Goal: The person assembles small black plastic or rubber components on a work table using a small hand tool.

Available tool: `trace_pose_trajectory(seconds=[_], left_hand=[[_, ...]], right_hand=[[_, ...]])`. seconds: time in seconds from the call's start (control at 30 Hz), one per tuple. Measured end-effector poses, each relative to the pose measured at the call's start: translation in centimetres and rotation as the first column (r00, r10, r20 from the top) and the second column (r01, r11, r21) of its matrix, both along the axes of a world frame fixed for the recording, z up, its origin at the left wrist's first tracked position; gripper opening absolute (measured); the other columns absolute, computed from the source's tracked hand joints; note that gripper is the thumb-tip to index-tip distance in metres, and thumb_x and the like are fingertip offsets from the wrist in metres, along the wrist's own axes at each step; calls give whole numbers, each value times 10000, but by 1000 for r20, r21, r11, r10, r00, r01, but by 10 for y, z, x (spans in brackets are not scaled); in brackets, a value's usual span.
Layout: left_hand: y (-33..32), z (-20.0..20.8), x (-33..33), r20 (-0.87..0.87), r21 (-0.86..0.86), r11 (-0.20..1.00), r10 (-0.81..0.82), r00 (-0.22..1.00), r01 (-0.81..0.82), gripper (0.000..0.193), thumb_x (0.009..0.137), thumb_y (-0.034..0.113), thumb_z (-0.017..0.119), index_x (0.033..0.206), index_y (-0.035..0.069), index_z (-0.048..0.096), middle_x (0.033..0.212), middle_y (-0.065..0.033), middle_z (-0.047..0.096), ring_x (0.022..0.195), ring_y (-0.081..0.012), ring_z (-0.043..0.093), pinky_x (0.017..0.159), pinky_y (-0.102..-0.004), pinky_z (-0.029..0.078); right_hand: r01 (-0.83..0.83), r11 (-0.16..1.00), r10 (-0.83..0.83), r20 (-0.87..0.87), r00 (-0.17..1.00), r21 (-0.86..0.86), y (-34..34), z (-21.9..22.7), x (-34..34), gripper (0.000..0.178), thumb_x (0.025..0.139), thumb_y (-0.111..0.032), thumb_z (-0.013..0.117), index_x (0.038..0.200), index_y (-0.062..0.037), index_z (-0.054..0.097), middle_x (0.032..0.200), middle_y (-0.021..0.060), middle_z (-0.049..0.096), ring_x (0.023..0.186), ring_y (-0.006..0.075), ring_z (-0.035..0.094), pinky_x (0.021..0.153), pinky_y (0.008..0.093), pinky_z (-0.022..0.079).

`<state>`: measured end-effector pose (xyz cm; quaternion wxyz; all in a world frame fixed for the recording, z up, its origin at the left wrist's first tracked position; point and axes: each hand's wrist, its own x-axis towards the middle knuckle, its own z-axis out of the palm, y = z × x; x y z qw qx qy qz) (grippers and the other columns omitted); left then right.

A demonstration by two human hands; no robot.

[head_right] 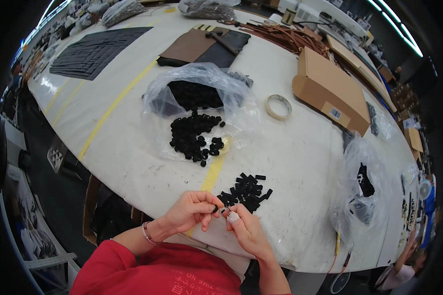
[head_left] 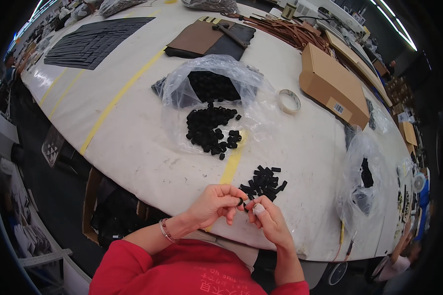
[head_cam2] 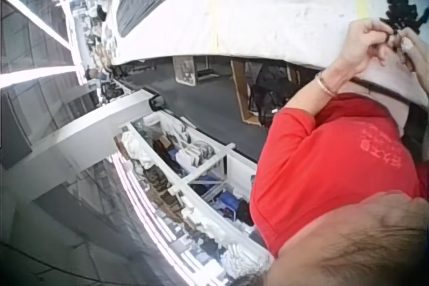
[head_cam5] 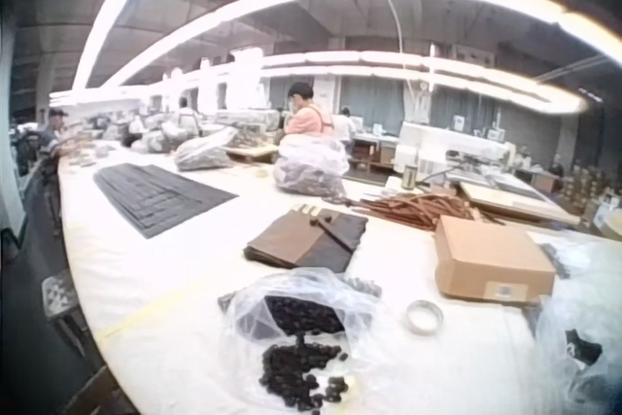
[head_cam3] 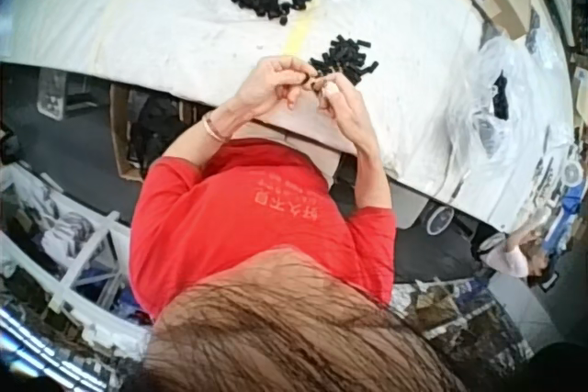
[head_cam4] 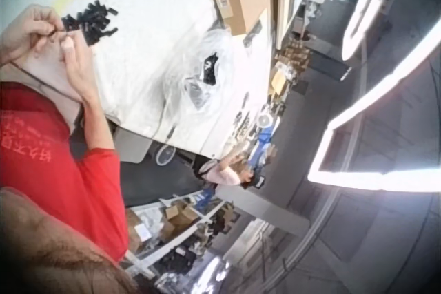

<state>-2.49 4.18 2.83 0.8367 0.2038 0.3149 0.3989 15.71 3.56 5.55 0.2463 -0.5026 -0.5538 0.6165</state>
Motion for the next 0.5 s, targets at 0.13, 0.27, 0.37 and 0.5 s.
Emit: trace_pose_trajectory(seconds=[0.13, 0.27, 0.37, 0.5], left_hand=[[1, -5, -2, 142, -76, 994, -63, 988, 75, 135, 821, 31, 449, 935, -7, 510, 636, -64, 535, 372, -74, 429, 329, -197, 345], [0, -10, -1, 255, -137, 985, -64, 965, 101, 142, 812, 24, 430, 927, 3, 512, 589, -64, 511, 334, -64, 365, 295, -185, 283], [-1, -10, 1, 243, -144, 986, -44, 969, 80, 139, 801, 17, 425, 908, -4, 511, 576, -64, 506, 322, -64, 347, 289, -179, 274], [-3, -6, 1, 159, -137, 988, -47, 986, 69, 128, 789, 12, 420, 870, -14, 516, 560, -68, 505, 313, -65, 339, 282, -179, 268]], right_hand=[[-103, 994, 103, 1, 995, 40, -2, -3, 0, 161, 874, -158, 439, 931, -21, 502, 638, 1, 501, 552, 42, 432, 487, 181, 352], [-62, 998, 63, 3, 998, -33, -4, 0, -2, 154, 861, -134, 452, 920, -3, 510, 639, 28, 525, 576, 66, 476, 518, 208, 381], [-34, 999, 33, -11, 999, -36, -4, 2, -5, 131, 845, -109, 468, 893, 6, 510, 632, 43, 536, 585, 80, 501, 526, 218, 392], [-87, 996, 86, 35, 996, 33, -5, -1, -5, 112, 836, -108, 486, 856, 2, 503, 617, 39, 542, 568, 80, 502, 507, 219, 386]])
